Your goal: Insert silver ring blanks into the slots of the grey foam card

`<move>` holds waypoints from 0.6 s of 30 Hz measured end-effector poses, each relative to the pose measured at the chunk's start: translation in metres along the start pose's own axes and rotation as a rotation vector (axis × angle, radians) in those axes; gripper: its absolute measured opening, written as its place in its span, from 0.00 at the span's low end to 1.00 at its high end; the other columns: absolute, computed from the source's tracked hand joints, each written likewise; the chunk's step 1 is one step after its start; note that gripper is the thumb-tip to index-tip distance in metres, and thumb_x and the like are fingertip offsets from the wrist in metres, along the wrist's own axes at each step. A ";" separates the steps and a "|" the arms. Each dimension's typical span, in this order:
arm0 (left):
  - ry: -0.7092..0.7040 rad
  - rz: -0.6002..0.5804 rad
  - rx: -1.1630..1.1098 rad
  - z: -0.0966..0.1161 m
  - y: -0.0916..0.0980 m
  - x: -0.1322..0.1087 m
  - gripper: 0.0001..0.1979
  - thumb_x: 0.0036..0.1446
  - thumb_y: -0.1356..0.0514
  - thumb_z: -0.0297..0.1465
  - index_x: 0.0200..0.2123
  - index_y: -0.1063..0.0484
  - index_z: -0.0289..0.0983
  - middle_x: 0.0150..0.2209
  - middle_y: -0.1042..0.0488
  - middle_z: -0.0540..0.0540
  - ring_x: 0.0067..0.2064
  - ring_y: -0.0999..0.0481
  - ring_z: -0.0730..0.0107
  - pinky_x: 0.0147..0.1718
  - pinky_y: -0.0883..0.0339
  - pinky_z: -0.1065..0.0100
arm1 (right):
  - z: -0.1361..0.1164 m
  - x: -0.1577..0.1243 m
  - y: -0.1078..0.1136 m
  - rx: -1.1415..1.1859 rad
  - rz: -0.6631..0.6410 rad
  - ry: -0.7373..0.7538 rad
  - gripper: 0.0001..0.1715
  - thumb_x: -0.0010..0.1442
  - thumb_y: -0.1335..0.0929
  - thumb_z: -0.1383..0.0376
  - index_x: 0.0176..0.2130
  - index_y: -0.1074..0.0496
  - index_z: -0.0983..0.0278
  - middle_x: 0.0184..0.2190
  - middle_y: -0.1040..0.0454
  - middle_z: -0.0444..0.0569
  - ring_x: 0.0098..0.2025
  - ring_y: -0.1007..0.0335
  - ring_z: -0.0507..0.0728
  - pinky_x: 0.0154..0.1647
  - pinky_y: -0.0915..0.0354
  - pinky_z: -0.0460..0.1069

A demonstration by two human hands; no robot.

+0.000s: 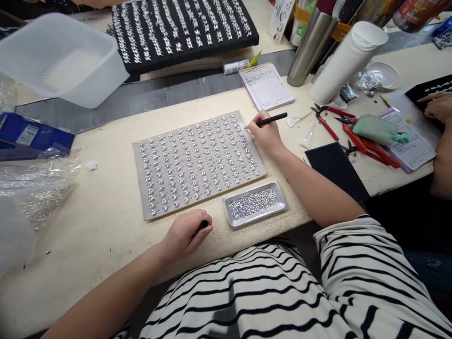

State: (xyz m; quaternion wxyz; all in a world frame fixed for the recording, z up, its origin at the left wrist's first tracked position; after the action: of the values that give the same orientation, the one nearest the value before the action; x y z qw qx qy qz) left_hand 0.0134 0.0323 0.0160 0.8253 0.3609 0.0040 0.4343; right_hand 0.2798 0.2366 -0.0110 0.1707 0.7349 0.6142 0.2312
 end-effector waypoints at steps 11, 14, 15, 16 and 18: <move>0.023 -0.024 0.022 -0.002 -0.001 -0.001 0.14 0.74 0.50 0.35 0.35 0.33 0.39 0.26 0.28 0.50 0.26 0.30 0.71 0.26 0.37 0.70 | 0.005 0.002 -0.003 -0.056 0.032 0.062 0.03 0.60 0.34 0.66 0.38 0.32 0.59 0.28 0.38 0.45 0.34 0.35 0.57 0.38 0.30 0.57; -0.002 -0.004 0.022 -0.001 0.000 0.000 0.13 0.74 0.50 0.35 0.35 0.33 0.39 0.26 0.28 0.51 0.26 0.30 0.72 0.26 0.38 0.70 | 0.004 0.002 -0.001 -0.052 0.047 0.042 0.04 0.58 0.34 0.68 0.33 0.35 0.59 0.28 0.37 0.45 0.34 0.36 0.56 0.39 0.30 0.56; -0.007 -0.001 0.020 0.000 0.000 0.000 0.13 0.73 0.50 0.34 0.35 0.33 0.39 0.26 0.28 0.51 0.26 0.31 0.72 0.26 0.38 0.71 | 0.004 0.003 0.000 -0.043 0.047 0.032 0.05 0.58 0.34 0.69 0.32 0.36 0.59 0.28 0.37 0.45 0.34 0.36 0.56 0.40 0.30 0.56; -0.008 0.000 0.018 0.000 0.000 0.000 0.12 0.73 0.50 0.34 0.36 0.33 0.39 0.26 0.28 0.51 0.26 0.31 0.72 0.26 0.38 0.71 | 0.004 0.003 0.000 -0.033 0.045 0.020 0.07 0.58 0.34 0.69 0.31 0.37 0.59 0.28 0.37 0.45 0.34 0.36 0.56 0.40 0.30 0.56; -0.002 -0.008 0.014 0.000 0.000 0.000 0.12 0.73 0.50 0.33 0.36 0.33 0.39 0.26 0.28 0.51 0.26 0.31 0.72 0.26 0.37 0.71 | 0.004 0.003 0.001 -0.024 0.044 0.004 0.08 0.58 0.34 0.69 0.30 0.38 0.59 0.28 0.36 0.45 0.33 0.36 0.55 0.41 0.30 0.56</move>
State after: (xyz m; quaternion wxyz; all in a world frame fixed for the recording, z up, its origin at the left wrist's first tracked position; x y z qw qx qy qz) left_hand 0.0133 0.0325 0.0157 0.8244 0.3671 0.0077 0.4307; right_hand 0.2837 0.2398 -0.0136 0.1734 0.7457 0.5954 0.2437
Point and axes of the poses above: each hand's wrist, its own x-axis towards the middle knuckle, its own y-axis out of the back of the hand, z = x × y, the point moved 3 cm from there along x, towards the middle knuckle
